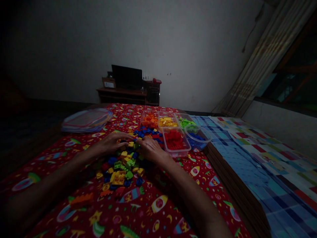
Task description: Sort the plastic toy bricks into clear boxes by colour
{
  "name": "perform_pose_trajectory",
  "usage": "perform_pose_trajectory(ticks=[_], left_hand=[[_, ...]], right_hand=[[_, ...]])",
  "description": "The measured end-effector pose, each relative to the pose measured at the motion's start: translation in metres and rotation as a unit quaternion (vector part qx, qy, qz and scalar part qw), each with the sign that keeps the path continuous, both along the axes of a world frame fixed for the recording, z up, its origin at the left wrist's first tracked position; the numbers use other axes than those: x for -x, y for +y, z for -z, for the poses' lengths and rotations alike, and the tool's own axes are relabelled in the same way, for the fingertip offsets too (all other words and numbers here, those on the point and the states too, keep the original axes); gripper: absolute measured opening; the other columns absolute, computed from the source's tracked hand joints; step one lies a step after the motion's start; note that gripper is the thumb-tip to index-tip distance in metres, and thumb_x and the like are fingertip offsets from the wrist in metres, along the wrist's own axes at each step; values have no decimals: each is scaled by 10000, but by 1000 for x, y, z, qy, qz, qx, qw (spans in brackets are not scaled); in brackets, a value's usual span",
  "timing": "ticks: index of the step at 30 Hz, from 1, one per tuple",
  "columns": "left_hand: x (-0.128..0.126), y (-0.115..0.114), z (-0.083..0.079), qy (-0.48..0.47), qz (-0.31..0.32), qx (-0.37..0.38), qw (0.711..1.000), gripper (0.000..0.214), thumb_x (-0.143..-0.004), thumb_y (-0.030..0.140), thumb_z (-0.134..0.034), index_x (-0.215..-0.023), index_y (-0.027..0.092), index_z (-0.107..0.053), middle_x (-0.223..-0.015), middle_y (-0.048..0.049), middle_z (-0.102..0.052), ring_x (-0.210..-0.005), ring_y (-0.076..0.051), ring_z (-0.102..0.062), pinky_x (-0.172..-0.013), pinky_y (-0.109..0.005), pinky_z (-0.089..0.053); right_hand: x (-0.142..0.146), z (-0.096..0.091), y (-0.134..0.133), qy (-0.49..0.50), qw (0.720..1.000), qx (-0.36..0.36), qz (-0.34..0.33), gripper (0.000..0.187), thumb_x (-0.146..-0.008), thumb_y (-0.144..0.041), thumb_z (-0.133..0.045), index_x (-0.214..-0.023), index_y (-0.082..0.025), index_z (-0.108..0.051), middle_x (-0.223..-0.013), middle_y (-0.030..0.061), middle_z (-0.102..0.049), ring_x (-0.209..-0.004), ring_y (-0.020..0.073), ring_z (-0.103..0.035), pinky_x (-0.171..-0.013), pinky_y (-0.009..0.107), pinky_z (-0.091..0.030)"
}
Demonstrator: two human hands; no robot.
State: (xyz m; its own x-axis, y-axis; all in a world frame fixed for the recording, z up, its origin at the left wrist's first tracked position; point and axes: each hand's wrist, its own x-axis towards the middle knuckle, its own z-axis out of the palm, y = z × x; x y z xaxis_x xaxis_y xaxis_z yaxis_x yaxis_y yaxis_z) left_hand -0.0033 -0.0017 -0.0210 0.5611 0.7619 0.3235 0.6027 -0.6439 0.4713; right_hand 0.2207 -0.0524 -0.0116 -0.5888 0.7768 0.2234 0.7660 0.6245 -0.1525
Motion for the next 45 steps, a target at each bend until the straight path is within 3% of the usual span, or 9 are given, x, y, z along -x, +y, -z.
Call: perform_pose_trajectory(ticks=[8,11,14,18,22,26,32,39,45], left_hand=[[-6,-5,0,-5,-15,-34,999,361,-836,343,-474,-1116,213,-661,-1168,-64,-674,-1086,-242,-595,-971,-387,-450],[-11,-4,10,-15,41,-92,995,405,-845,248,-441,-1212,210,-607,-1257,-82,-619,-1182,-233,-529,-1032,-405,-406],[-16,-4,19,4,73,-99,992,406,-841,173,-427,-1193,235,-620,-1171,-73,-658,-1114,-210,-566,-997,-377,-436],[-18,-6,18,19,49,-93,994,282,-822,199,-504,-1034,222,-688,-1016,-69,-696,-977,-206,-610,-896,-338,-481],[-16,-7,9,0,11,-67,998,253,-830,229,-474,-902,201,-715,-926,-62,-703,-902,-202,-626,-848,-322,-486],[-15,-7,8,12,28,-51,998,267,-818,285,-519,-999,222,-705,-1033,-57,-696,-987,-213,-609,-909,-334,-465],[-16,-7,16,64,34,-81,994,240,-817,225,-528,-983,199,-701,-1012,-78,-692,-978,-212,-603,-906,-340,-462],[-15,-9,16,98,56,-99,989,288,-808,201,-557,-1063,245,-684,-1180,-73,-631,-1131,-222,-539,-964,-354,-430],[-21,-13,7,-6,14,-46,999,254,-793,314,-550,-997,202,-654,-1032,-73,-688,-996,-235,-620,-931,-413,-456]], right_hand=[[-3,4,-2,41,998,-14,46,233,-860,-161,-530,-1090,-137,-560,-1036,128,-566,-947,204,-531,-779,288,-417],[0,10,2,40,999,-27,20,314,-838,-101,-502,-1145,-149,-550,-1075,135,-561,-969,214,-515,-788,301,-414],[2,12,5,14,1000,-5,21,309,-837,-81,-459,-1110,-147,-588,-983,119,-601,-918,213,-534,-766,293,-405],[-1,8,2,34,999,-20,31,247,-825,-132,-502,-1057,-115,-583,-1007,139,-605,-949,224,-528,-789,297,-390],[-5,2,4,90,995,-37,31,288,-788,-116,-503,-1074,-147,-523,-895,67,-606,-811,182,-527,-700,260,-372],[-7,0,7,110,993,-9,35,295,-811,-123,-479,-1104,-142,-501,-764,24,-588,-674,153,-505,-609,235,-329],[-6,2,5,90,996,-19,-1,370,-809,-96,-514,-1177,-134,-520,-854,63,-639,-740,158,-554,-644,234,-329],[-3,11,11,137,990,-31,-4,118,-847,-144,-515,-948,-132,-575,-756,37,-613,-657,129,-504,-593,222,-288],[-5,18,17,173,984,-21,-25,135,-845,-151,-530,-973,-144,-571,-768,38,-622,-669,137,-530,-593,219,-310]])
